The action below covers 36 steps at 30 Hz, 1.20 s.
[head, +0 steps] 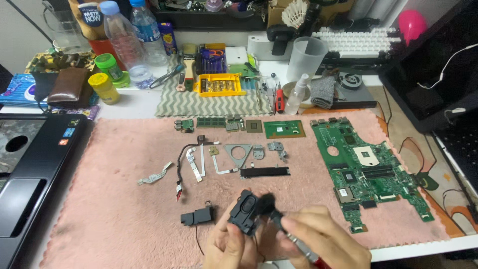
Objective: The person uses a red-handled brush to clean dust from several small laptop components laid out on a pink cloth. They brush a white ribbon cable, a black power adapter, and other connectors, then place each item back on the cloth.
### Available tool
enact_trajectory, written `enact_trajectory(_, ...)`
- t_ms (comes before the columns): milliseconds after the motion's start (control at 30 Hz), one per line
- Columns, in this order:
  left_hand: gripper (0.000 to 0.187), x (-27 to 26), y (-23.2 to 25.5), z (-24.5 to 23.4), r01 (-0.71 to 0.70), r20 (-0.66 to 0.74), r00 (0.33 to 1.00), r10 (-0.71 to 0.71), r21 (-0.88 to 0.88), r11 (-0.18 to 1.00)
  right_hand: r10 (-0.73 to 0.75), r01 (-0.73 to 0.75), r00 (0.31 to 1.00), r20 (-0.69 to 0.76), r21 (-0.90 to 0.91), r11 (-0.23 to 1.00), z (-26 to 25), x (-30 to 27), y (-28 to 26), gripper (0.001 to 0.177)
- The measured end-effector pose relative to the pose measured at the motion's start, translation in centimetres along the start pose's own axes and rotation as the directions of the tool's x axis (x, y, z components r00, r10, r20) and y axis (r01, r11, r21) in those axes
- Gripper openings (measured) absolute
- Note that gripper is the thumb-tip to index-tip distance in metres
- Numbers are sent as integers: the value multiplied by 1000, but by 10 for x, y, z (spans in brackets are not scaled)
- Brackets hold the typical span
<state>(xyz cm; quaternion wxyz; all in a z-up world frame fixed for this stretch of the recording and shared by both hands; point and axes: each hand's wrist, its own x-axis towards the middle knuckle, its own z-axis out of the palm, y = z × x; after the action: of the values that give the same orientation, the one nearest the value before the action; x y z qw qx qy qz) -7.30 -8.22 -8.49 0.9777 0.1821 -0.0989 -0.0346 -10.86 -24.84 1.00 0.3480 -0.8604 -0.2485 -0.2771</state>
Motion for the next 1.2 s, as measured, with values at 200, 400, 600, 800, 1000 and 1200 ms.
enact_trajectory(200,83,-2,-10,6,91,-151,984,-92,-19,996,59,-60,997,-46,-24,998,6,-7,4,54)
enact_trajectory(400,78,8,-9,3,-10,-72,997,12,26,1000,-11,6,998,-62,-80,997,10,-8,21,55)
enact_trajectory(600,70,22,17,45,147,-358,924,-136,2,989,128,-142,929,-348,-14,990,17,26,0,27)
enact_trajectory(800,67,36,34,62,315,-631,735,-249,-9,949,306,-262,867,-393,163,951,4,39,-7,28)
enact_trajectory(1000,60,33,31,39,338,-646,735,-207,85,937,638,-558,752,-164,356,749,-15,29,10,30)
enact_trajectory(1200,43,18,27,26,208,-359,933,-2,534,820,621,-518,775,-119,445,731,-24,28,15,28)
